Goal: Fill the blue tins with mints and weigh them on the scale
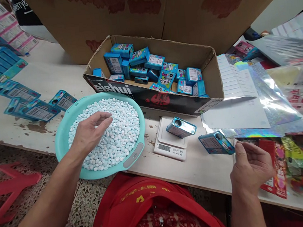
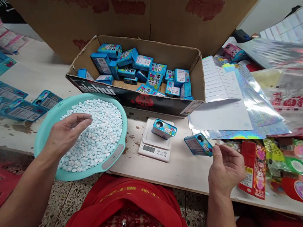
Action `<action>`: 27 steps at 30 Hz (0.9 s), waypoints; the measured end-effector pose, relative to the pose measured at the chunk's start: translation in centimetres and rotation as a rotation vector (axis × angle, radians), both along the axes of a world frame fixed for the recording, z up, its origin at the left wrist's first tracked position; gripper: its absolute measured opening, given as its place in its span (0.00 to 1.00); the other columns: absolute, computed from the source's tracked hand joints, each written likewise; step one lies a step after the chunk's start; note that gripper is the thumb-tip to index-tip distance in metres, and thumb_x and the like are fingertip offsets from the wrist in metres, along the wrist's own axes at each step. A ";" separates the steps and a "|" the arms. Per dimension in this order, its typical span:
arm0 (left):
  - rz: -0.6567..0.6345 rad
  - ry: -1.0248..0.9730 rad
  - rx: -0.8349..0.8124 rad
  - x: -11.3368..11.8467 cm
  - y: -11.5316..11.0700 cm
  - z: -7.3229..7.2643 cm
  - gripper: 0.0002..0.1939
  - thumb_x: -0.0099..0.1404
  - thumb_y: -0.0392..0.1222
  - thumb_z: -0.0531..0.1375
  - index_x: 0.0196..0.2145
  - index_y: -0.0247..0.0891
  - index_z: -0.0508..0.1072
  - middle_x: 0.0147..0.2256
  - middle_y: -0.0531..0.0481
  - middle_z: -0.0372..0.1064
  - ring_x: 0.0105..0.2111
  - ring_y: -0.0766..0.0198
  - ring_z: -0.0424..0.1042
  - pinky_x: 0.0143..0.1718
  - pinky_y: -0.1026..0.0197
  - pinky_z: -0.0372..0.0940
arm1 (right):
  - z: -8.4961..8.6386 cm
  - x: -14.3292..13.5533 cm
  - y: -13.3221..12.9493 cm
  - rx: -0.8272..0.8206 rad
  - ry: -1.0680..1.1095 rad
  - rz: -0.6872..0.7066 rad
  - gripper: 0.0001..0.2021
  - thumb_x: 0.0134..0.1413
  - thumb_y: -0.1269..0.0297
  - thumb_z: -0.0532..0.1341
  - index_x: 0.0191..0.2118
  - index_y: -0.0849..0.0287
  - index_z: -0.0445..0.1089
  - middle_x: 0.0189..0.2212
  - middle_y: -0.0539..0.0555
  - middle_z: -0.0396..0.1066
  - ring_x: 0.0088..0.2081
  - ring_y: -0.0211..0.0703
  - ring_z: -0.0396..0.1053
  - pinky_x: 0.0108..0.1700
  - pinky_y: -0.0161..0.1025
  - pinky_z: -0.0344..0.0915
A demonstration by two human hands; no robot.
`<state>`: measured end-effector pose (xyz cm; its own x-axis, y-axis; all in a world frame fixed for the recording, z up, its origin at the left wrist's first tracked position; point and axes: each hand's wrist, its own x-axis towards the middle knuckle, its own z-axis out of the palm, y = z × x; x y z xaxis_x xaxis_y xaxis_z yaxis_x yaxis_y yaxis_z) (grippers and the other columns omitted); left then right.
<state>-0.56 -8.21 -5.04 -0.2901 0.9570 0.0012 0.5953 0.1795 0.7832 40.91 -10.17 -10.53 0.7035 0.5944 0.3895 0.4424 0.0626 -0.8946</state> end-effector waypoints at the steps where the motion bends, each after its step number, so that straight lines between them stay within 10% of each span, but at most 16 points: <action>1: -0.020 0.003 0.004 0.3 0.2 0.1 0.14 0.59 0.53 0.61 0.39 0.44 0.77 0.40 0.48 0.76 0.41 0.57 0.73 0.44 0.61 0.65 | -0.1 0.1 -0.1 0.015 0.004 0.008 0.17 0.43 0.55 0.70 0.36 0.60 0.72 0.31 0.54 0.73 0.33 0.46 0.73 0.42 0.48 0.71; 12: 0.002 -0.537 0.114 6.6 0.4 0.7 0.13 0.56 0.48 0.66 0.37 0.38 0.77 0.38 0.46 0.75 0.39 0.61 0.73 0.43 0.62 0.66 | -2.6 -7.7 3.3 -0.193 -0.125 0.592 0.25 0.46 0.55 0.68 0.49 0.59 0.66 0.44 0.57 0.71 0.45 0.48 0.70 0.47 0.49 0.68; 20: 0.339 -1.396 -0.085 9.5 1.3 1.1 0.19 0.64 0.55 0.57 0.41 0.35 0.73 0.41 0.40 0.73 0.38 0.60 0.73 0.39 0.60 0.67 | 5.5 -12.3 6.0 0.155 -0.543 0.885 0.14 0.50 0.62 0.67 0.44 0.54 0.70 0.38 0.54 0.72 0.41 0.47 0.69 0.45 0.45 0.63; 27: 0.554 -1.694 -0.041 10.1 2.3 1.0 0.17 0.71 0.48 0.49 0.35 0.33 0.70 0.30 0.46 0.68 0.28 0.66 0.69 0.32 0.64 0.66 | 6.0 -17.0 7.3 0.149 -0.776 0.986 0.13 0.54 0.59 0.65 0.45 0.53 0.69 0.37 0.52 0.73 0.40 0.47 0.70 0.44 0.44 0.60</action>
